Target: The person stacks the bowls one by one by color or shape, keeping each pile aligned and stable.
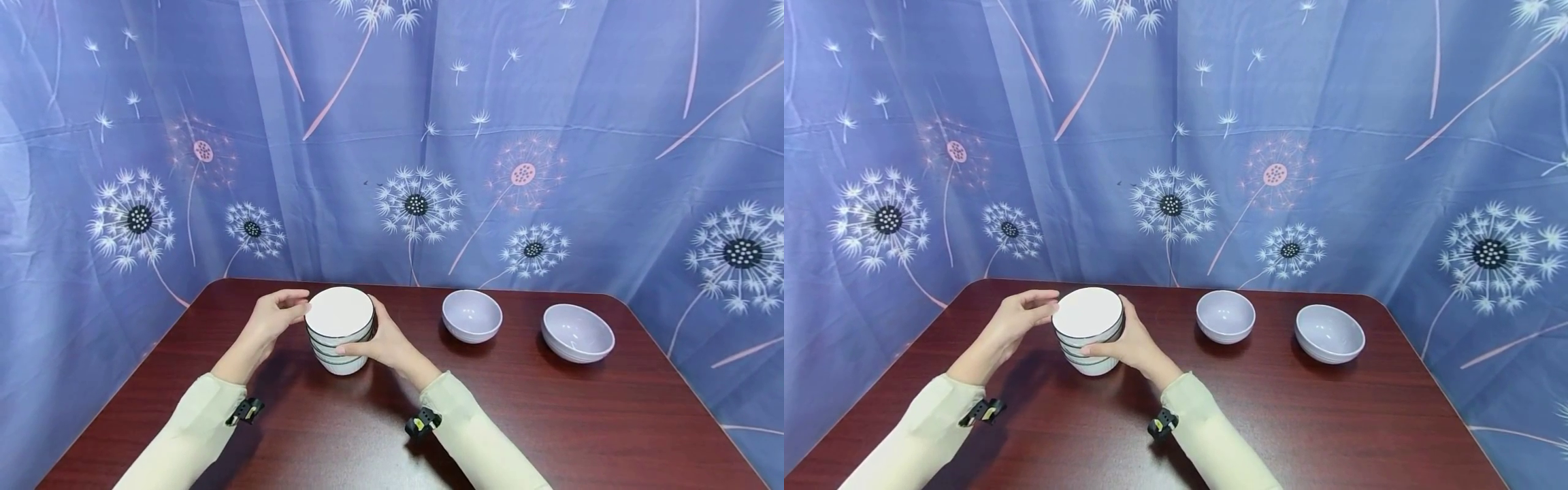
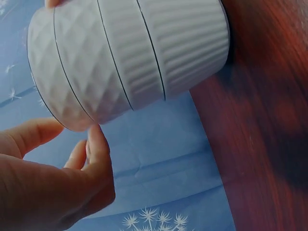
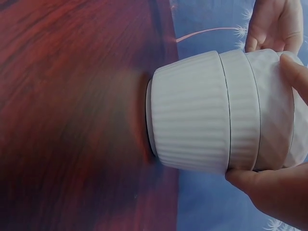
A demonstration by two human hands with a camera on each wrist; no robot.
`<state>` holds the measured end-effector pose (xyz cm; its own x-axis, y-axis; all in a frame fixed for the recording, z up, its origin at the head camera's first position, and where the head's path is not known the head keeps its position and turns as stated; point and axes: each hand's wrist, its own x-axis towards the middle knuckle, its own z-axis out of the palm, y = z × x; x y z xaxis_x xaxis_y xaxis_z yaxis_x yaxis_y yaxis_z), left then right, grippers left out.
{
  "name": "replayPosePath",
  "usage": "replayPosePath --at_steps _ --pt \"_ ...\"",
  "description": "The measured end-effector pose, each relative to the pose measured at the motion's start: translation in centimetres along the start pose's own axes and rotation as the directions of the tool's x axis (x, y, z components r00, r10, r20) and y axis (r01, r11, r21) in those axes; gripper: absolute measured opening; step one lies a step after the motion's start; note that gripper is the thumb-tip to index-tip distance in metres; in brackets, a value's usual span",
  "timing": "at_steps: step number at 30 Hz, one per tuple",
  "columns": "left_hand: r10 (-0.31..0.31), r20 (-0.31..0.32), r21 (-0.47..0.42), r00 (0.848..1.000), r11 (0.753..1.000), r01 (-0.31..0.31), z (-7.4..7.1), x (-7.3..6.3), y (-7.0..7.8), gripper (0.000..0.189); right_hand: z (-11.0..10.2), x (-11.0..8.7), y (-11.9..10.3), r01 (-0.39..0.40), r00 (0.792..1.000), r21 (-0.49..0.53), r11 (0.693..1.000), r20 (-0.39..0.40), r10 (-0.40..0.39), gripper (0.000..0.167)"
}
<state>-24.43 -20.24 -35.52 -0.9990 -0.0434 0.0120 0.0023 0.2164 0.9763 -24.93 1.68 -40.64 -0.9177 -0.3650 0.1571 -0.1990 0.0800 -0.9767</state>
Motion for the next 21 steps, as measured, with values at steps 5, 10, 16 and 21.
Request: replayPosePath --at_steps 5,10,16,21 --pt "0.005 -0.03 -0.003 1.0 1.0 -0.005 0.3 -0.3 0.3 0.041 -0.4 -0.2 -0.1 -0.032 0.999 0.004 0.999 0.006 0.032 0.102" --pt "-0.001 -0.045 -0.027 0.999 1.0 0.0 0.8 -0.9 0.8 0.044 -0.8 -0.3 -0.2 -0.037 0.999 0.004 0.999 0.023 0.037 0.097" --pt "0.022 -0.049 -0.09 0.999 0.996 -0.026 1.8 -1.5 1.8 0.046 -1.8 -0.6 -0.3 -0.012 0.999 -0.023 1.0 0.05 0.014 0.089" --pt "0.071 -0.08 -0.126 0.994 0.989 -0.081 2.7 -1.8 2.7 0.046 -3.0 -1.0 -0.6 0.002 0.999 -0.087 0.996 0.049 0.003 0.076"
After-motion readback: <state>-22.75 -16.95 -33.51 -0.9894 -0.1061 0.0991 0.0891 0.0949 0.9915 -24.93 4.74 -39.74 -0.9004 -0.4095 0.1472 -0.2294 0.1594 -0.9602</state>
